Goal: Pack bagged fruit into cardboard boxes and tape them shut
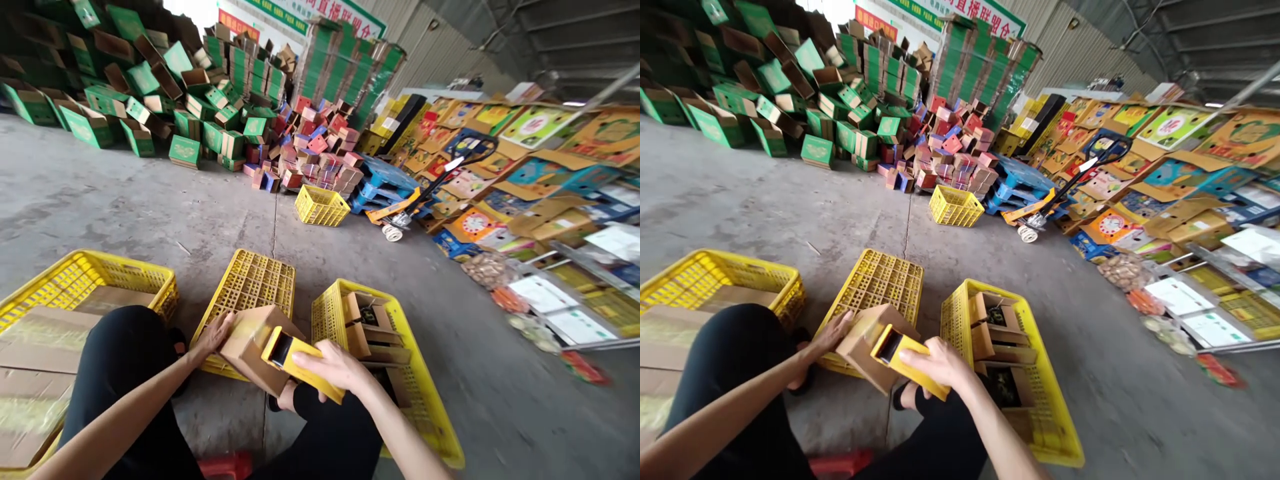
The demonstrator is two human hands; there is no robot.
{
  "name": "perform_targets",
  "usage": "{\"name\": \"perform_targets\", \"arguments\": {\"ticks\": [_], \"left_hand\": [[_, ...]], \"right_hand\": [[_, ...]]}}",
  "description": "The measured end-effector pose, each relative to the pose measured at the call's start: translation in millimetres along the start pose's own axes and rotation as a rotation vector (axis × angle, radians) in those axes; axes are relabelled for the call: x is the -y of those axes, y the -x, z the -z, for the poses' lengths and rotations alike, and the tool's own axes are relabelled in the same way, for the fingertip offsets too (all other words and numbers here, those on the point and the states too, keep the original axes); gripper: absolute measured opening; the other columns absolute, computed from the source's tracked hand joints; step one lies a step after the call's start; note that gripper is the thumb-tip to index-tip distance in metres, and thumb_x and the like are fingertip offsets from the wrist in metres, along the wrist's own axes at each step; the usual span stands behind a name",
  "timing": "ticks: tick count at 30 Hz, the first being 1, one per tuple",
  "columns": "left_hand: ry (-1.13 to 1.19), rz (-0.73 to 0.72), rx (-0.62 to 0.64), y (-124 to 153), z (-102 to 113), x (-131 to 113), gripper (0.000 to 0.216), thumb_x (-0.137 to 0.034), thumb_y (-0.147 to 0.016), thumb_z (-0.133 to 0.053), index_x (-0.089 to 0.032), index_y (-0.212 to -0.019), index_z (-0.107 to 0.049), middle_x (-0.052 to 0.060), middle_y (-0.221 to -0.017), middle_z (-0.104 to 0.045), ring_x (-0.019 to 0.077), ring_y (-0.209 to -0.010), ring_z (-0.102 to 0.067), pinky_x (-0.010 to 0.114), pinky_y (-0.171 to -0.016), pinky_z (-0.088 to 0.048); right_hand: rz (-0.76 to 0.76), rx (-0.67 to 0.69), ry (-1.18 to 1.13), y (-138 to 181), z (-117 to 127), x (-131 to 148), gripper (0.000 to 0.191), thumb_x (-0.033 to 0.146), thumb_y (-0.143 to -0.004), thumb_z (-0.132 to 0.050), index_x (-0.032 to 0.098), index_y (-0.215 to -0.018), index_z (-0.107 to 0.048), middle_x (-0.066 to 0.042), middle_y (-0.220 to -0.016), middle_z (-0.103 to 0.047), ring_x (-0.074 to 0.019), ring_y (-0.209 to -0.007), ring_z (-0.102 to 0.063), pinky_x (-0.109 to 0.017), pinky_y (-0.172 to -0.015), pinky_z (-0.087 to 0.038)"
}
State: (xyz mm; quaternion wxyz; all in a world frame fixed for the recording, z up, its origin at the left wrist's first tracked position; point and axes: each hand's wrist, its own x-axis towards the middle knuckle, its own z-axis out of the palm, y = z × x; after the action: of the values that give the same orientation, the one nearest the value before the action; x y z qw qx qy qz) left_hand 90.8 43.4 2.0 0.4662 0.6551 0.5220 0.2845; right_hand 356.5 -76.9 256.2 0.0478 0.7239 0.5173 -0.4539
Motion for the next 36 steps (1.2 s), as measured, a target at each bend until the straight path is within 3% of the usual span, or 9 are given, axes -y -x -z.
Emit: {"name": "perform_targets", "arguments": {"ticks": [2,5,8,11,17,22,25,28,36], "left_hand": [[0.061,-0.057,-0.023,-4,18,-19,0.095,-0.079,-0.101,-0.017,-0.009,-0.150,-0.059,0.020,-0.154,-0.061,0.0342,-0.148,-0.053,0.051,-0.124,-0.042],[0.159,-0.390,0.074,-2,48,-55,0.073,-0.062,-0.110,-0.025,-0.015,-0.160,-0.050,0.014,-0.164,-0.051,0.0328,-0.157,-0.040,0.053,-0.130,-0.032],[-0.028,-0.709,0.261,2,68,-82,0.064,-0.054,-0.112,-0.034,-0.024,-0.168,-0.038,0.010,-0.173,-0.037,0.0336,-0.161,-0.030,0.055,-0.131,-0.031],[-0.195,-0.879,0.333,2,72,-89,0.072,-0.055,-0.111,-0.041,-0.027,-0.173,-0.017,0.010,-0.178,-0.022,0.0322,-0.163,-0.027,0.053,-0.131,-0.034],[-0.368,-0.910,0.206,40,51,-80,0.097,-0.068,-0.103,-0.051,-0.028,-0.174,0.003,0.012,-0.178,-0.018,0.0353,-0.162,-0.026,0.054,-0.130,-0.036],[-0.528,-0.913,0.062,76,46,-78,0.112,-0.074,-0.096,-0.059,-0.017,-0.174,-0.003,0.019,-0.175,-0.028,0.0403,-0.159,-0.033,0.052,-0.129,-0.036],[-0.560,-0.959,0.057,69,57,-73,0.109,-0.072,-0.098,-0.058,-0.017,-0.174,-0.003,0.019,-0.172,-0.035,0.0403,-0.157,-0.038,0.055,-0.129,-0.035],[-0.521,-1.057,0.139,51,66,-64,0.102,-0.070,-0.102,-0.053,-0.018,-0.174,-0.003,0.020,-0.171,-0.038,0.0389,-0.157,-0.038,0.054,-0.129,-0.037],[-0.380,-1.113,0.199,20,66,-39,0.082,-0.063,-0.107,-0.044,-0.025,-0.174,-0.013,0.017,-0.162,-0.053,0.0370,-0.152,-0.047,0.055,-0.125,-0.042]], "right_hand": [[0.059,0.008,-0.046,-16,1,9,0.061,0.075,-0.093,-0.058,0.016,-0.090,-0.071,-0.010,-0.064,-0.075,-0.0262,-0.066,-0.079,-0.024,-0.052,-0.053],[0.147,0.009,-0.061,-40,5,23,0.063,0.075,-0.094,-0.057,0.014,-0.085,-0.072,-0.010,-0.060,-0.073,-0.0261,-0.065,-0.078,-0.024,-0.055,-0.055],[0.176,0.027,-0.097,-54,7,34,0.062,0.073,-0.095,-0.056,0.013,-0.088,-0.072,-0.009,-0.058,-0.072,-0.0239,-0.058,-0.075,-0.025,-0.052,-0.055],[0.166,0.032,-0.162,-57,5,35,0.061,0.072,-0.097,-0.054,0.014,-0.090,-0.071,-0.007,-0.057,-0.071,-0.0208,-0.052,-0.072,-0.023,-0.049,-0.053],[0.127,0.104,-0.117,-42,11,20,0.061,0.075,-0.091,-0.062,0.015,-0.093,-0.070,-0.005,-0.062,-0.073,-0.0208,-0.053,-0.073,-0.023,-0.050,-0.051],[0.140,0.151,-0.021,-42,21,24,0.061,0.077,-0.088,-0.065,0.016,-0.094,-0.070,-0.007,-0.067,-0.077,-0.0210,-0.056,-0.074,-0.021,-0.051,-0.049],[0.170,0.182,0.023,-50,26,36,0.062,0.077,-0.089,-0.065,0.015,-0.089,-0.069,-0.007,-0.065,-0.076,-0.0201,-0.056,-0.073,-0.020,-0.049,-0.046],[0.175,0.204,0.043,-57,32,45,0.061,0.076,-0.088,-0.066,0.015,-0.087,-0.070,-0.006,-0.060,-0.073,-0.0201,-0.055,-0.072,-0.020,-0.051,-0.047],[0.184,0.230,-0.032,-59,30,44,0.054,0.072,-0.092,-0.063,0.018,-0.089,-0.069,-0.005,-0.061,-0.074,-0.0215,-0.053,-0.072,-0.021,-0.048,-0.047]]}}
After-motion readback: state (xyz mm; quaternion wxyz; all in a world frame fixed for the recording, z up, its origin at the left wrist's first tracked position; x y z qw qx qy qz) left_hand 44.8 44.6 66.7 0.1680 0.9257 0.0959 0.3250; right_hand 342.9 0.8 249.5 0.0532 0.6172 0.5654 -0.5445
